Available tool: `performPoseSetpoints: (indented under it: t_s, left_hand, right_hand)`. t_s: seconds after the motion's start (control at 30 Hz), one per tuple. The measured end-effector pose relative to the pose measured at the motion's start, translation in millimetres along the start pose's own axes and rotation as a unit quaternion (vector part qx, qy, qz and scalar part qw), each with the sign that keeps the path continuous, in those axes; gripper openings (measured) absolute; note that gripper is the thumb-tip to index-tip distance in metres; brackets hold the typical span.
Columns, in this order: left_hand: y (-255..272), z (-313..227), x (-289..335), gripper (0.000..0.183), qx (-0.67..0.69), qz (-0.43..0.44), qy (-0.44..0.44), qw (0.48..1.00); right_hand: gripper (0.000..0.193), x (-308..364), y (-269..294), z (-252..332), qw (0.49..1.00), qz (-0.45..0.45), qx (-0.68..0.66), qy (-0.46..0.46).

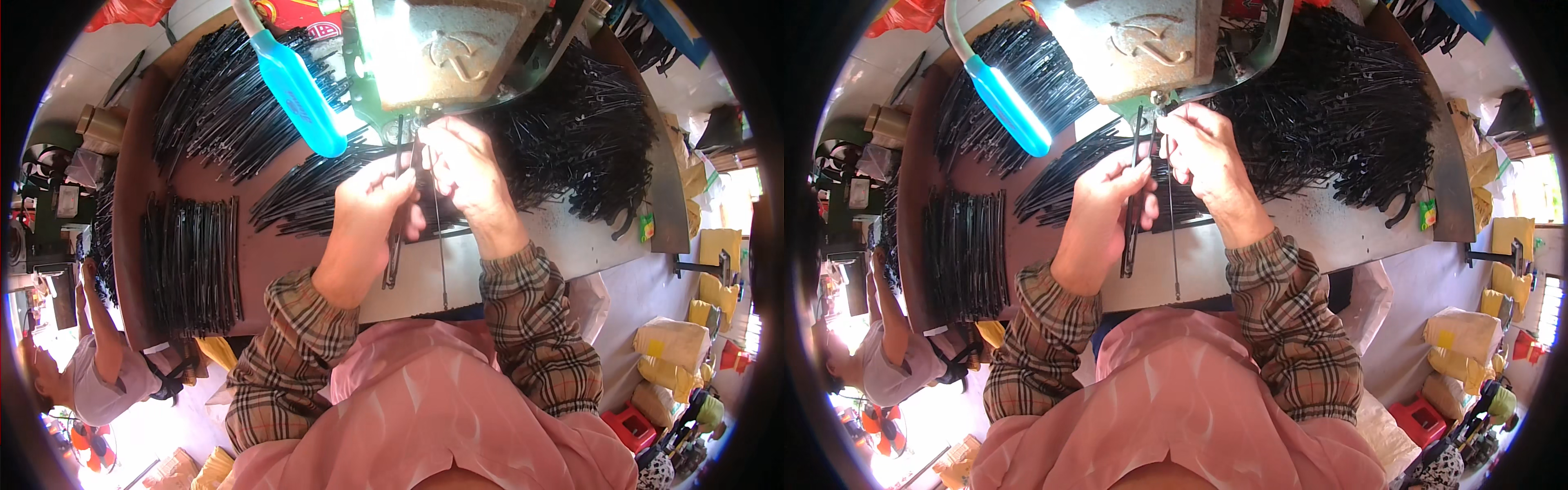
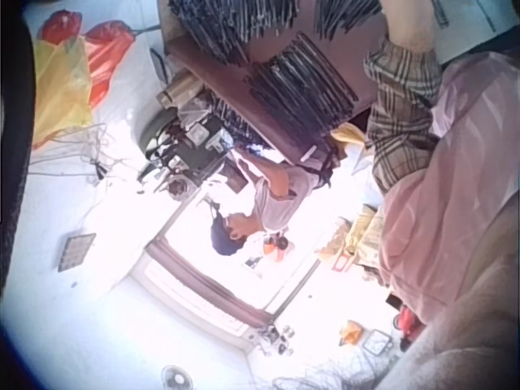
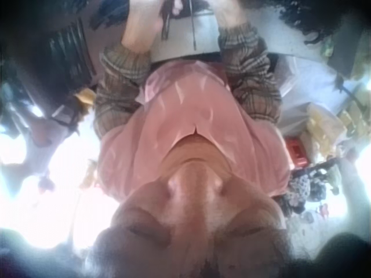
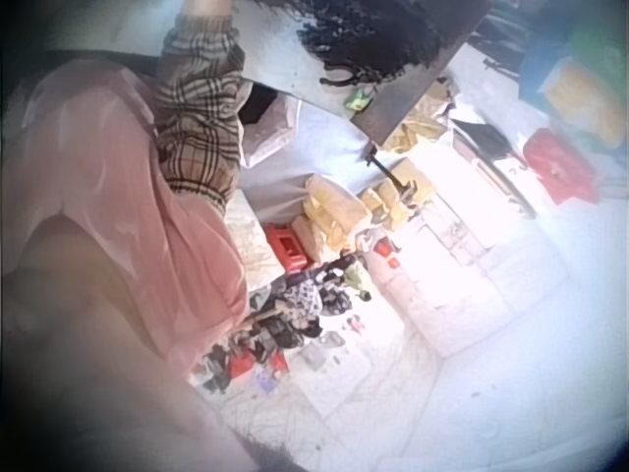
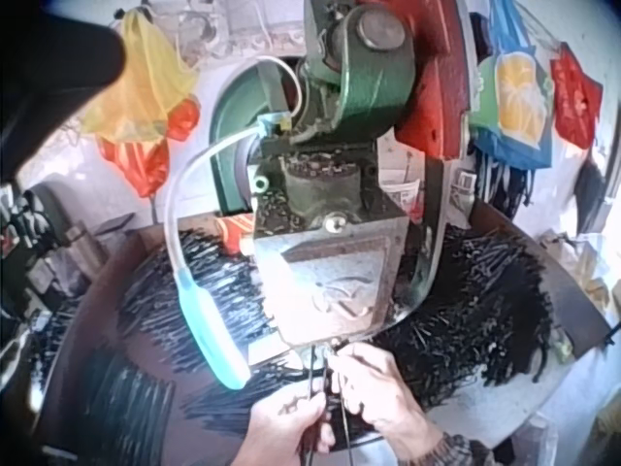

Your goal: The person assembles umbrella ribs by aligning rods and wires by hand and pressing them under a machine.

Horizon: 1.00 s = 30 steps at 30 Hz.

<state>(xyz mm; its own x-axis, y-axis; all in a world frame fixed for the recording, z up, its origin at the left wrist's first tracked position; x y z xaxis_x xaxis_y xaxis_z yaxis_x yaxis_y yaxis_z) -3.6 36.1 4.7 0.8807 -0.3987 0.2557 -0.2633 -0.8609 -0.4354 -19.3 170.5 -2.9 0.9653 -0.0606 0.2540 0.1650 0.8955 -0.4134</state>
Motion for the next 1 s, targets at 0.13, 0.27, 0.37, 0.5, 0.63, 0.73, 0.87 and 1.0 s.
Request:
performPoseSetpoints:
  t_s: [0.13, 0.27, 0.37, 0.5, 0.63, 0.73, 0.87, 1.0]
  left_hand:
    - [12.1, 6.4, 19.9, 0.025, -0.035, 0.017, 0.014, 0.999]
    - [22.9, 0.0, 18.6, 0.022, -0.129, 0.038, 0.011, 0.991]
    - [24.6, -1.1, 16.5, 0.02, -0.148, 0.05, 0.019, 0.988]
    - [23.4, 11.9, 13.7, 0.02, -0.088, 0.021, 0.005, 0.996]
    - [22.1, 15.8, 13.4, 0.019, -0.07, 0.0, -0.023, 0.997]
    - [16.1, 14.4, 11.1, 0.016, -0.064, -0.01, -0.038, 0.997]
    - [10.2, 12.0, 8.0, 0.014, -0.057, -0.021, -0.052, 0.997]
    - [10.6, 12.2, 3.4, 0.014, -0.051, -0.025, -0.062, 0.996]
  right_hand:
    - [0.017, -0.7, 1.8, 0.9, 1.0, 0.002, 0.008, -0.003]
    - [0.016, -2.3, 6.0, -0.3, 1.0, 0.001, 0.009, -0.016]
    - [0.014, -0.6, 0.5, -4.4, 1.0, 0.003, 0.015, -0.013]
    - [0.011, 3.5, 1.1, -14.6, 1.0, -0.011, 0.014, 0.0]
    - [0.01, 8.6, -3.2, -12.1, 0.999, -0.031, 0.015, 0.021]
    - [0.01, 7.4, -4.1, -5.5, 0.999, -0.031, 0.016, 0.041]
    - [0.01, 6.1, -5.9, 2.2, 0.997, -0.046, 0.029, 0.056]
    - [0.011, 0.4, -2.2, 1.6, 0.997, -0.042, 0.035, 0.058]
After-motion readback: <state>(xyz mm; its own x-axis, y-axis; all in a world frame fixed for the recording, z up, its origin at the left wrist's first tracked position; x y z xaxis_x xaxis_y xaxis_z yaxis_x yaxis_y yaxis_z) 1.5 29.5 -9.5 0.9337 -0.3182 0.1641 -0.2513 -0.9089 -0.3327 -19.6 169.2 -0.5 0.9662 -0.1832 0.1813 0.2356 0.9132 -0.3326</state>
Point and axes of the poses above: each hand's wrist, its own x-axis away from the middle knuckle, its own y-axis out of the back of the hand, z = x × y, the point moved 7 cm from there along -x, towards the middle knuckle, and after that the axes turned 8 degrees about -y, right-handed, at the moved point
